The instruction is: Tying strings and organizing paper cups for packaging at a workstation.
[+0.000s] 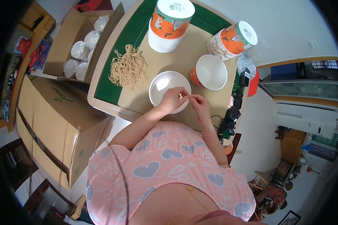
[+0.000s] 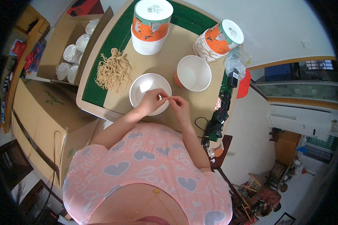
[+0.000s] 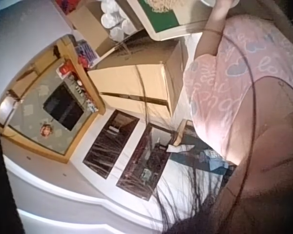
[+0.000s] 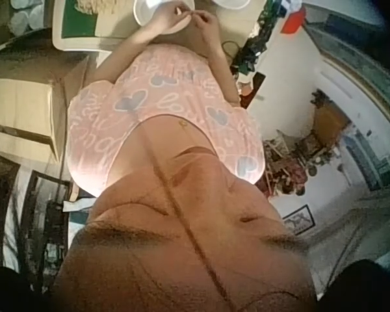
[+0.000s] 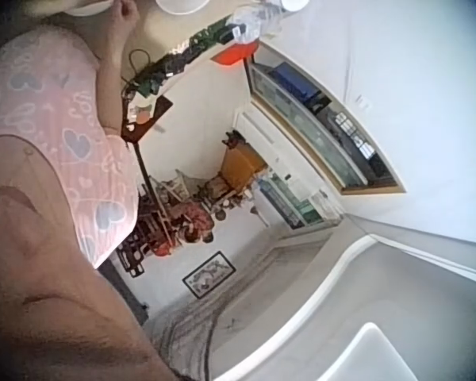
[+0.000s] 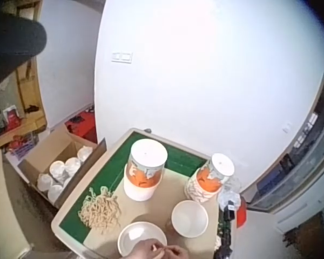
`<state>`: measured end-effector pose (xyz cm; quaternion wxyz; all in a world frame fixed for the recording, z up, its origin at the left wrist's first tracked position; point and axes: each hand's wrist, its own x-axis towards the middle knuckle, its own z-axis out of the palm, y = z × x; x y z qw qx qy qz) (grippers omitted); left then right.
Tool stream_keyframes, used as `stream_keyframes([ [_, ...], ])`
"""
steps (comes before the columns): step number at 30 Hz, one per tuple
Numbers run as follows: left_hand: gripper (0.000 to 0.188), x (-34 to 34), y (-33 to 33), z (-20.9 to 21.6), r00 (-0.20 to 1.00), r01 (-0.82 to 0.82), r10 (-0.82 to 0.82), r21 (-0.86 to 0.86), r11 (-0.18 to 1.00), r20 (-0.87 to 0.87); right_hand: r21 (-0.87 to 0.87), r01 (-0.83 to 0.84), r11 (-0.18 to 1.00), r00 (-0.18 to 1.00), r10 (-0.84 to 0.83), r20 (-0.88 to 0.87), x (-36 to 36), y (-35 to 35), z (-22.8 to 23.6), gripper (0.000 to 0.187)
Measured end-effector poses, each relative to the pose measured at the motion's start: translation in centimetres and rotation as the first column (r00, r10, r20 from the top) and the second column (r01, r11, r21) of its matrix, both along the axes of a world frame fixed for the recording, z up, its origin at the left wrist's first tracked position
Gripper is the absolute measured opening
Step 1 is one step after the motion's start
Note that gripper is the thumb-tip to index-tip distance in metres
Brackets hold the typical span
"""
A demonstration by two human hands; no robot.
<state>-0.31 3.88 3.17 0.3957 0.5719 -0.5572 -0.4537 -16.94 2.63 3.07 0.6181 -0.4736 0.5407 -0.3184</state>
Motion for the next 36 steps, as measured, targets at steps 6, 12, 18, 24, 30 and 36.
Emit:
stream_keyframes([
  [6, 0.009, -0.1, 0.3, -0.6, 0.995, -0.037, 0.051, -0.156, 0.987, 0.087, -0.017, -0.003, 1.000, 0.999, 0.003, -0.044, 0.4, -0.1, 0.2, 0.012],
  [12, 0.011, -0.5, 0.7, -0.3, 0.967, 0.009, 0.061, -0.275, 0.961, 0.246, -0.006, 0.029, 1.000, 0.999, -0.029, -0.039, 0.1, -0.1, -0.6, 0.012],
  [18, 0.009, -0.2, 0.2, -0.3, 0.990, -0.071, 0.088, -0.141, 0.987, 0.113, -0.102, 0.006, 0.995, 0.992, -0.019, -0.124, 0.6, 0.2, 0.0, 0.017],
  [24, 0.010, 1.0, -0.5, -1.8, 0.981, -0.079, 0.096, 0.101, 0.992, -0.169, -0.429, -0.231, 0.873, 0.882, 0.002, -0.471, 2.7, 0.7, 3.0, 0.029],
  [30, 0.012, 1.1, -0.5, -2.5, 0.973, -0.095, 0.117, 0.121, 0.988, -0.197, -0.326, -0.245, 0.913, 0.866, 0.055, -0.498, 2.4, 0.2, 0.6, 0.016],
  [36, 0.012, 1.0, -0.5, -4.8, 0.939, -0.108, 0.137, 0.108, 0.988, -0.316, -0.453, -0.215, 0.865, 0.904, 0.000, -0.428, 2.5, 0.3, 0.3, 0.013],
])
